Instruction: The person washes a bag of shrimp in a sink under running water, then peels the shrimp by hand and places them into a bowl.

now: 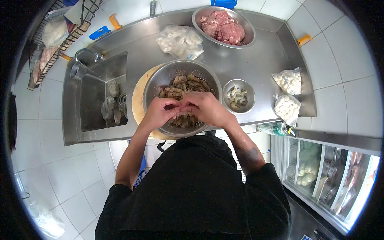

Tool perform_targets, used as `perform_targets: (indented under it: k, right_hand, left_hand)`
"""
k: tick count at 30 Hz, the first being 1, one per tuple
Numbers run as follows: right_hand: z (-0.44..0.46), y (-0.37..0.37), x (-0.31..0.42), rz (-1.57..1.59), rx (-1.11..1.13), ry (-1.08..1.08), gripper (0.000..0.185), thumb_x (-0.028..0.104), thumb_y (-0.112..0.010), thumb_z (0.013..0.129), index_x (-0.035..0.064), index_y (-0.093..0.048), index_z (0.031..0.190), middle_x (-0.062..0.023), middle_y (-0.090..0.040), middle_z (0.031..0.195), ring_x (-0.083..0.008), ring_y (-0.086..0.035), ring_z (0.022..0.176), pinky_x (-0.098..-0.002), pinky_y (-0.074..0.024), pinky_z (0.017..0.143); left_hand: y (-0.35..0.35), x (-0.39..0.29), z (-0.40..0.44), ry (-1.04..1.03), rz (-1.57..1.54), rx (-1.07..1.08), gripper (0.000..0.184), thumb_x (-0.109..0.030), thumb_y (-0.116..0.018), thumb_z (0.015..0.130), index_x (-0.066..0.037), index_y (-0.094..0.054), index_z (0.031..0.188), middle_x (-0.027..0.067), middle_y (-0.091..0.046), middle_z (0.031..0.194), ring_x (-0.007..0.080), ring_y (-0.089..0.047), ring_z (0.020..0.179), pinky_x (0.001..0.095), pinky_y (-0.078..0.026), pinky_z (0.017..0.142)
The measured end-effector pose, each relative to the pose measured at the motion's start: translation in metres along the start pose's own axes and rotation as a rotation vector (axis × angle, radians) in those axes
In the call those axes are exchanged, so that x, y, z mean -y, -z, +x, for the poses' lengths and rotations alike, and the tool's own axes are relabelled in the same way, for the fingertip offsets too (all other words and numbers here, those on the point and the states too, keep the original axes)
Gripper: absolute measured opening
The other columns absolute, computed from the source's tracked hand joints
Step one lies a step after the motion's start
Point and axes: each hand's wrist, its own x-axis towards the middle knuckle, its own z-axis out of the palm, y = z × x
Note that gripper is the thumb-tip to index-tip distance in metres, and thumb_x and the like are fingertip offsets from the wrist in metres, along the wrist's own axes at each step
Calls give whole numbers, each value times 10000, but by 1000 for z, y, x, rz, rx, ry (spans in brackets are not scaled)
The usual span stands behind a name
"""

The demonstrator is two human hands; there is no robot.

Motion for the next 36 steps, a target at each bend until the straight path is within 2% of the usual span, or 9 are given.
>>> perform_targets:
  k: [4, 8, 11, 16, 19, 23, 27, 33, 36]
  right_hand:
    - [-15, 4, 13, -14, -50, 4, 133, 7, -720, 818, 16, -672, 941, -102, -685, 929, -276, -678, 863, -370, -540, 758]
    - [-31, 37, 16, -123, -234, -33, 141, -23, -732, 813, 13, -676, 938, -88, -692, 942, -236, -684, 873, -334, -546, 740]
    - [-52, 69, 7, -166, -357, -168, 159, -23, -729, 833, -2, -665, 977, -80, -691, 947, -156, -668, 857, -290, -544, 757]
    - [-83, 91, -42, -233, -436, -506, 207, 3, -713, 846, -2, -661, 1047, -109, -692, 1019, -189, -679, 859, -315, -546, 762]
    - [-96, 85, -72, -632, -404, -369, 254, 75, -713, 830, -12, -665, 1063, -155, -691, 966, -288, -688, 843, -364, -543, 748]
    - [-81, 70, -57, -402, -443, -411, 220, 87, -700, 838, -13, -678, 1033, -179, -688, 942, -310, -683, 808, -376, -541, 736]
    - [-56, 54, -40, -349, -437, -338, 173, 80, -697, 840, -14, -688, 985, -171, -689, 918, -296, -682, 800, -372, -542, 726]
    - [-18, 12, -4, -149, -265, -241, 155, 100, -674, 848, -6, -694, 959, -187, -672, 901, -355, -664, 802, -414, -535, 729]
    - [-5, -1, -6, -161, -220, -204, 143, 114, -660, 852, -1, -694, 930, -190, -657, 874, -381, -650, 799, -444, -524, 734]
  left_hand:
    - [-6, 22, 2, -81, 383, -235, 182, -162, -742, 852, -2, -725, 937, 153, -709, 780, 265, -702, 727, 360, -542, 691]
    - [16, 36, 8, -107, 448, -326, 215, -198, -788, 811, -8, -727, 891, 133, -714, 781, 220, -691, 694, 324, -540, 701]
    - [42, 14, 4, 113, 510, -359, 185, -192, -763, 830, -14, -716, 844, 150, -698, 756, 265, -682, 692, 354, -534, 679]
    - [63, 30, 11, -31, 446, -247, 235, -98, -714, 823, -43, -692, 1051, 162, -686, 982, 254, -684, 804, 360, -536, 743]
    - [47, 29, 24, -150, 601, -224, 327, -45, -702, 813, -80, -685, 1137, 121, -690, 1049, 223, -677, 833, 318, -546, 746]
    - [27, 37, 53, -418, 841, -269, 312, -127, -699, 815, -71, -692, 1121, 138, -687, 1025, 292, -610, 1018, 413, -489, 926]
    - [19, 43, 73, -199, 1026, -76, 238, -164, -713, 782, -50, -731, 990, 104, -697, 993, 301, -585, 1024, 421, -475, 914]
    - [30, 20, 57, -97, 885, -173, 173, -126, -721, 741, -55, -726, 899, 106, -703, 919, 315, -601, 985, 426, -490, 874]
    - [26, 33, 63, -476, 785, -284, 155, -151, -720, 738, -64, -715, 866, 129, -697, 885, 337, -608, 963, 444, -491, 865]
